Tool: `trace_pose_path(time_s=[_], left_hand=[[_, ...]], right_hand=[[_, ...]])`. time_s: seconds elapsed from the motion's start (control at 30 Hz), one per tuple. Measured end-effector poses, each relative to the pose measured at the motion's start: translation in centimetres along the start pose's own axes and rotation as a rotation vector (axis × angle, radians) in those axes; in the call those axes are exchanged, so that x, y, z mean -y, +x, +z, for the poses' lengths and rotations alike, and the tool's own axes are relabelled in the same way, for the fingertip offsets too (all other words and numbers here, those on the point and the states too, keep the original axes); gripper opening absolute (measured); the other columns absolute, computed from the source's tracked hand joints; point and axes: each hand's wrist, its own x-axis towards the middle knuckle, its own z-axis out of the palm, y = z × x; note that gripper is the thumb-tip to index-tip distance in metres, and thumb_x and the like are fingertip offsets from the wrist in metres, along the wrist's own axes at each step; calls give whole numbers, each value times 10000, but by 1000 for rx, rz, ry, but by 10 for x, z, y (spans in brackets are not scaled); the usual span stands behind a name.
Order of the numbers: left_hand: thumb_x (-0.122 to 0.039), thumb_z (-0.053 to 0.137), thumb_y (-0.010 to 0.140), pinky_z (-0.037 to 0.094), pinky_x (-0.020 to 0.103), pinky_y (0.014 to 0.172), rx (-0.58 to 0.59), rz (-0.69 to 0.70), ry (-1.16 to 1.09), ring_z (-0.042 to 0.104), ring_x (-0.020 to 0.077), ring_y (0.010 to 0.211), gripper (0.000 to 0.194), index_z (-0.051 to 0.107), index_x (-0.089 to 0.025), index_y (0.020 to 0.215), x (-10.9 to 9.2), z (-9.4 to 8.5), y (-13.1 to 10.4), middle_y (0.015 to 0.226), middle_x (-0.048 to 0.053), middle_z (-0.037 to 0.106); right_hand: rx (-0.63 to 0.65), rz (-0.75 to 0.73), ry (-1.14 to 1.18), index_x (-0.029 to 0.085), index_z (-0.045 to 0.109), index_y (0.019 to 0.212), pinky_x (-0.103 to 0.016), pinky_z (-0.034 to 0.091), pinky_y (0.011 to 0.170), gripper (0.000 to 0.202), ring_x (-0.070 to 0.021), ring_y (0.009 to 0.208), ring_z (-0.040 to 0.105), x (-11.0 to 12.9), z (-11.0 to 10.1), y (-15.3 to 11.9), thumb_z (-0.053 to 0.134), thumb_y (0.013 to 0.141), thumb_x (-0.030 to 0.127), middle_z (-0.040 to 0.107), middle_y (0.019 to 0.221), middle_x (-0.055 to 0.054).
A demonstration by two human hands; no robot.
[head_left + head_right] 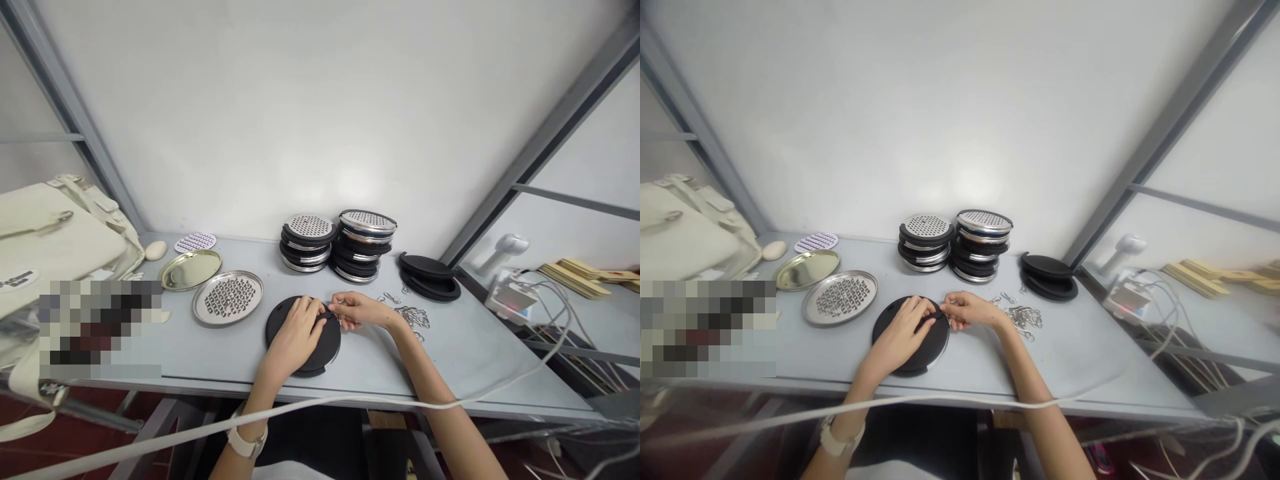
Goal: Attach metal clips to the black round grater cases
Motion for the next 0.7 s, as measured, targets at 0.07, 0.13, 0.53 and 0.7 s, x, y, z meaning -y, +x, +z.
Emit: trace_pose_path(time_s=[0.07,0.13,0.53,0.7], left_hand=[[-175,422,947,415,371,896,0,0,1,477,206,985,90,497,-211,983,0,0,0,996,39,491],[-177,420,948,417,371,895,2,-2,3,477,207,983,89,496,-210,981,-1,0,-1,998,41,490],[-168,426,945,419,373,904,4,-7,-6,475,201,985,100,501,-212,994,-2,-2,-1,1001,37,487],[-168,426,942,420,375,902,1,0,-4,480,205,983,100,500,-217,989,-1,-1,-1,998,38,489]], right_hand=[[-3,-5,-12,178,486,751,-178,311,392,455,-79,435,458,1,0,0,544,829,623,563,519,32],[-10,-34,-38,176,488,746,-184,303,405,458,-70,430,419,2,0,0,542,830,623,525,507,49],[-10,-69,-4,178,484,774,-194,301,442,431,-59,444,349,-2,0,1,544,846,599,434,513,82],[-3,-72,-7,187,465,762,-189,249,412,462,-55,415,293,-2,2,3,498,851,639,359,462,106]])
